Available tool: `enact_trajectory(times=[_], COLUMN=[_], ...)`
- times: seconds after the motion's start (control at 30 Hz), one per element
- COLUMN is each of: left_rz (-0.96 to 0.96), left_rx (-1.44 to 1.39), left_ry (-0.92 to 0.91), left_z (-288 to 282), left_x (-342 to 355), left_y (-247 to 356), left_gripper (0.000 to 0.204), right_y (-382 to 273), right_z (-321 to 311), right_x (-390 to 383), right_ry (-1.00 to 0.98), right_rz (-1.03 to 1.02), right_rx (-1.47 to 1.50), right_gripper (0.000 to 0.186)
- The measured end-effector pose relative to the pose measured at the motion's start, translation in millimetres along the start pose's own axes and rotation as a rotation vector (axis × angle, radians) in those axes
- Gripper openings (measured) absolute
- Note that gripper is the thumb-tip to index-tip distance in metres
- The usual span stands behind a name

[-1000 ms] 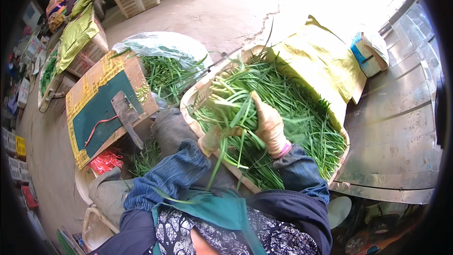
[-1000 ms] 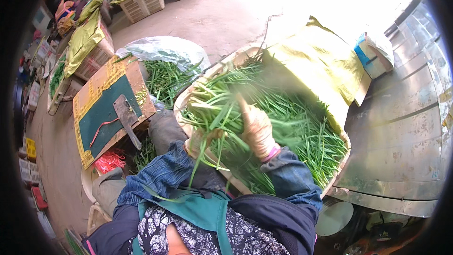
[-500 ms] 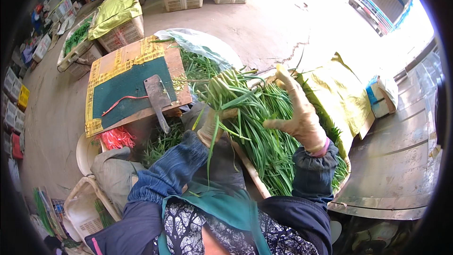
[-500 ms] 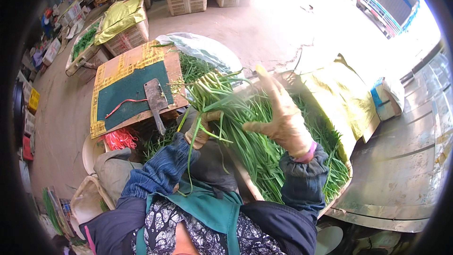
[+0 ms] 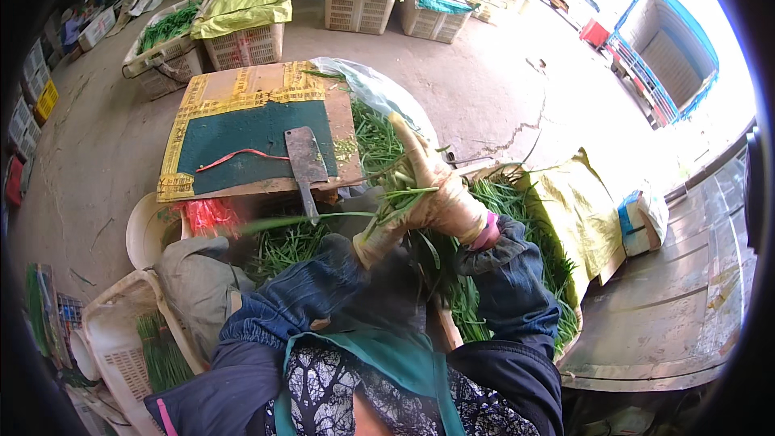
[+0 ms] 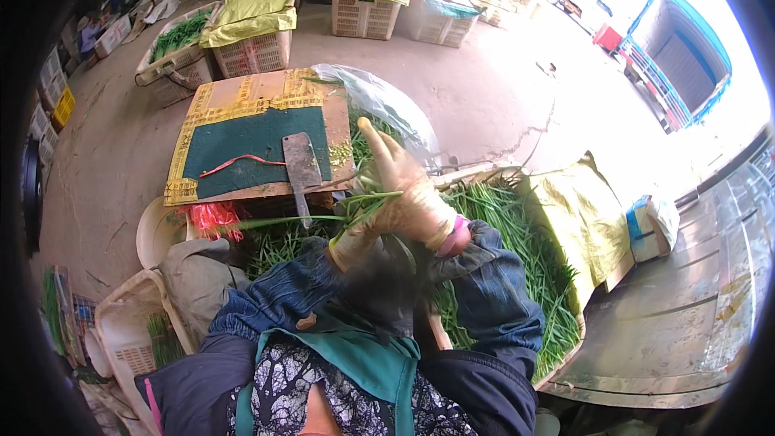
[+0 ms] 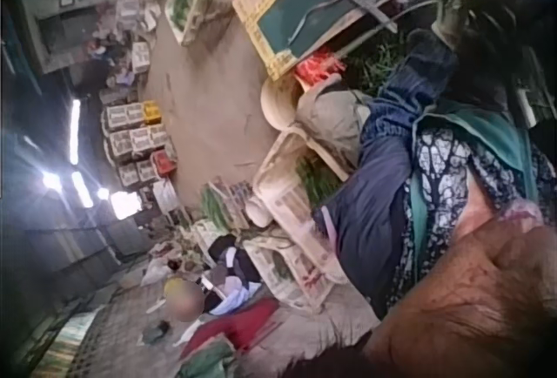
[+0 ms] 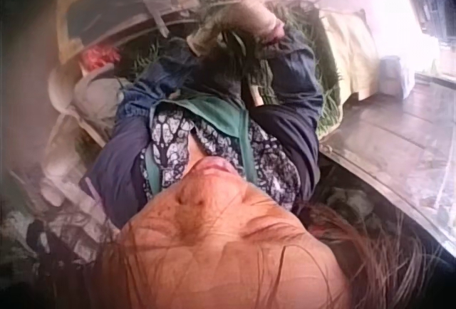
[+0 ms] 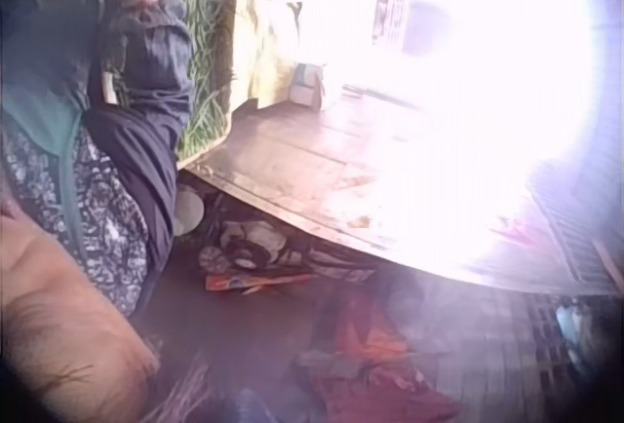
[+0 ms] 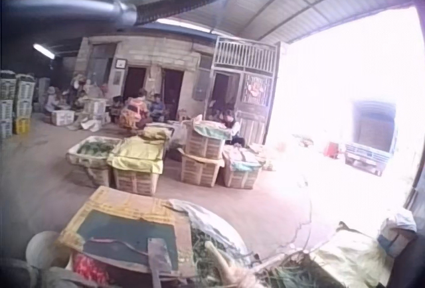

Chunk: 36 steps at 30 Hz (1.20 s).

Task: The person gathers green onions from a large container, aligns them into bundles, and secures each bundle with a red rubber band. The person places the finished bundles into a nearby basket.

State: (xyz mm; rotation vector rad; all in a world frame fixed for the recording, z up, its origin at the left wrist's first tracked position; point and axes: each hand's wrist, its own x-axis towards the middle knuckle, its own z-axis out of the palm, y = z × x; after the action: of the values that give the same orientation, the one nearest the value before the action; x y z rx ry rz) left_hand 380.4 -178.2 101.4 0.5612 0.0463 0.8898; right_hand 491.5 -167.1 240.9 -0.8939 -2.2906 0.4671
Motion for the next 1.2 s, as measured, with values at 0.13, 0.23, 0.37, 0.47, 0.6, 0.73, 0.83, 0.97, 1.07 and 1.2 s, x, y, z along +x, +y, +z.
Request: enact_trajectory(times=[0.13,0.23,0.37,0.47,0.6,0.73,0.83,0.97,1.07,1.2], left_rz=[0.265,0.526,0.328,0.541,0.383,0.021,0.066,0.196,0.075,0.081], left_rx=[0.249,1.002,1.153,1.660,1.335,0.627,0.194,-0.151,-0.327,-0.447], left_ry=[0.128,0.253,0.185,0.316,0.475,-0.067,-0.269,-0.230,-0.230,-0.292], left_z=[-9.0,-2.4,53.7,44.3,80.1,61.8,44.5,64.9,46.7,29.1], left_x=[2.6,10.7,-26.0,-61.3,-119.6,-117.0,-89.0,-95.9,-106.0,-115.8], left_y=[12.2,40.3,118.8,156.5,196.7,186.4,161.5,163.4,165.1,154.2], left_gripper=[0.044,0.049,0.072,0.075,0.068,0.082,0.097,0.084,0.076,0.069], right_y=[-17.8,-25.1,-13.8,-21.7,-57.7,-79.1,-89.3,-102.3,-103.3,-78.4], right_z=[12.3,8.8,-5.2,-39.4,-60.3,-24.0,25.3,61.5,112.8,130.5], right_x=[29.5,51.5,89.1,119.9,134.8,132.2,108.2,73.2,60.0,45.0], right_ry=[0.003,-0.068,0.145,0.333,0.545,0.675,0.446,0.096,0.420,0.270], right_rz=[0.085,0.198,-0.047,-0.240,-0.421,-0.568,-0.548,-0.802,-1.067,-1.034], right_rx=[-0.123,-0.145,-0.006,0.215,0.373,0.358,0.645,0.282,-0.074,-0.083], right_gripper=[0.096,0.082,0.071,0.071,0.067,0.057,0.045,0.043,0.069,0.068])
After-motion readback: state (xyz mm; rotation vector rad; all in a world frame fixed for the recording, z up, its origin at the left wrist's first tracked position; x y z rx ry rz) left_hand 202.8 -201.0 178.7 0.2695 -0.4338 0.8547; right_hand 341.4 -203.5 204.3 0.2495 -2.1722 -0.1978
